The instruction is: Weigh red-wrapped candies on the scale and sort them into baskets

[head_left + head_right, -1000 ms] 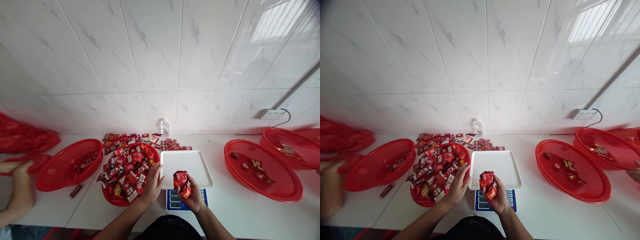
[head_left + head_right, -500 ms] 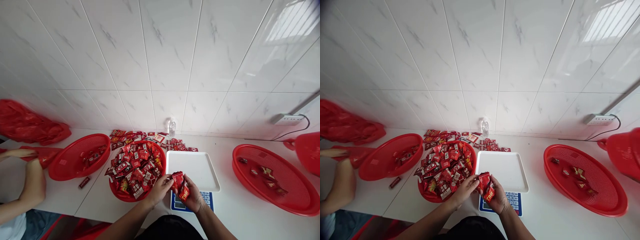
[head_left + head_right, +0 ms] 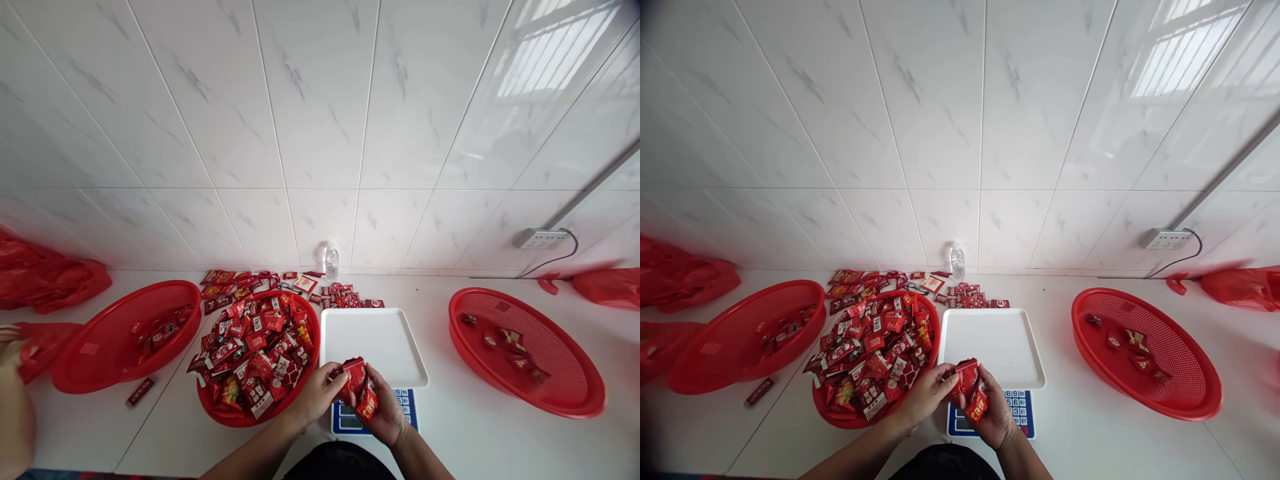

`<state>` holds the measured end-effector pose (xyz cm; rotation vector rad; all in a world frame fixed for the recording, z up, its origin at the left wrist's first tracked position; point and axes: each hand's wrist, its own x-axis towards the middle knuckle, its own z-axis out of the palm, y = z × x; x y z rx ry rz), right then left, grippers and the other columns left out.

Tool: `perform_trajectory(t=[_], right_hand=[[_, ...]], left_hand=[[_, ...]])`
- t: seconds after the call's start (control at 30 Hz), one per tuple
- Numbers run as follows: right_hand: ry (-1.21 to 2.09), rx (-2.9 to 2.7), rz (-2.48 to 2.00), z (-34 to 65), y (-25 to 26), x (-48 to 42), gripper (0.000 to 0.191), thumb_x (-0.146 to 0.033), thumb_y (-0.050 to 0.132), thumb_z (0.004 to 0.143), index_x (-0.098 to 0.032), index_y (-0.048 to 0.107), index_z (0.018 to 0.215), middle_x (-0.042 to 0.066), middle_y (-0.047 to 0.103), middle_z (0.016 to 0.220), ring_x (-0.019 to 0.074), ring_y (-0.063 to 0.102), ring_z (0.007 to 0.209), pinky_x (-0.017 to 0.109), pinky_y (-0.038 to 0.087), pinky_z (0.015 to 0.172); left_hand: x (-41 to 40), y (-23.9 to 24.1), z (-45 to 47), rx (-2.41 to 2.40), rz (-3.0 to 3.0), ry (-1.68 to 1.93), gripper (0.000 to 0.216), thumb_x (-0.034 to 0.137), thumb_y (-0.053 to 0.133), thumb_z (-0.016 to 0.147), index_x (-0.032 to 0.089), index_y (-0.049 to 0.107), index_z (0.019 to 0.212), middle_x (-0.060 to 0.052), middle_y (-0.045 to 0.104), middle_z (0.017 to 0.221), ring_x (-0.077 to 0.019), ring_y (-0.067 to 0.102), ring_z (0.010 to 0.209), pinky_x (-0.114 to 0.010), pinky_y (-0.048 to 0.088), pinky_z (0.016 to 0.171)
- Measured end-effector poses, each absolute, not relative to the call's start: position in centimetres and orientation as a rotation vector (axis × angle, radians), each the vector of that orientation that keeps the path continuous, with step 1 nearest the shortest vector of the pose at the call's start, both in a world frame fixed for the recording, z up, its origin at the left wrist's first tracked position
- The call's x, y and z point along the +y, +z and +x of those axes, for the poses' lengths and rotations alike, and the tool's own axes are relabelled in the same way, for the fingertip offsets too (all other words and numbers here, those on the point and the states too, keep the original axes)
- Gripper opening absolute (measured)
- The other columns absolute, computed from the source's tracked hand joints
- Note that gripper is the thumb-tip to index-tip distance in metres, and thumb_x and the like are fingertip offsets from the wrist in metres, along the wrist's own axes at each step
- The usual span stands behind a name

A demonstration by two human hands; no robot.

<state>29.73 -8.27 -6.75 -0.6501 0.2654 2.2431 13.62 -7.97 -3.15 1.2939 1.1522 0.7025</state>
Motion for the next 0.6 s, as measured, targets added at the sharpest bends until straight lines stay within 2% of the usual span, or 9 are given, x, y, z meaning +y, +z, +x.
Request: perform_trajectory(t=[0.2,0.37,0.43,0.6], right_hand=[[2.265,0.269,-0.652,29.8,-7.1,-8.6,0.029,-0.033,0.063,0.079,-0.013,0.061,0.099,0.006,0.072,0.084,0.0153,0.068,0.075,0.020,0.054,0.056],[2.254,0.294,-0.683,29.3,-7.8,-8.7,0.027,-0.032,0.063,0.079,-0.010,0.062,0.093,0.006,0.072,0.078,0.0143,0.068,0.069,0.021,0.055,0.059],[2.253,0.300,-0.671,29.4,-7.8,-8.3,0.027,-0.032,0.063,0.079,-0.010,0.061,0.095,0.007,0.072,0.080,0.0148,0.068,0.072,0.020,0.055,0.057],[2.240,0.323,-0.616,31.2,-7.7,-6.8,0.025,-0.033,0.065,0.077,-0.014,0.062,0.093,0.007,0.072,0.082,0.0167,0.068,0.079,0.018,0.053,0.053]], left_hand=[[-7.9,-3.6,14.2,1.248,1.367,0.718,0.039,0.051,0.052,0.081,0.018,0.059,0.101,-0.004,0.065,0.095,-0.0180,0.059,0.089,-0.027,0.045,0.081],[-8.0,-4.1,14.5,1.270,1.264,0.581,0.042,0.055,0.051,0.079,0.019,0.054,0.101,0.000,0.061,0.077,-0.0129,0.056,0.061,-0.025,0.045,0.057],[-7.9,-4.2,14.5,1.256,1.210,0.603,0.043,0.057,0.047,0.080,0.020,0.051,0.102,0.000,0.059,0.077,-0.0126,0.055,0.060,-0.024,0.044,0.052],[-8.4,-5.3,13.4,1.287,1.266,0.613,0.038,0.057,0.043,0.081,0.019,0.051,0.084,0.001,0.055,0.069,-0.0131,0.054,0.060,-0.025,0.045,0.056]])
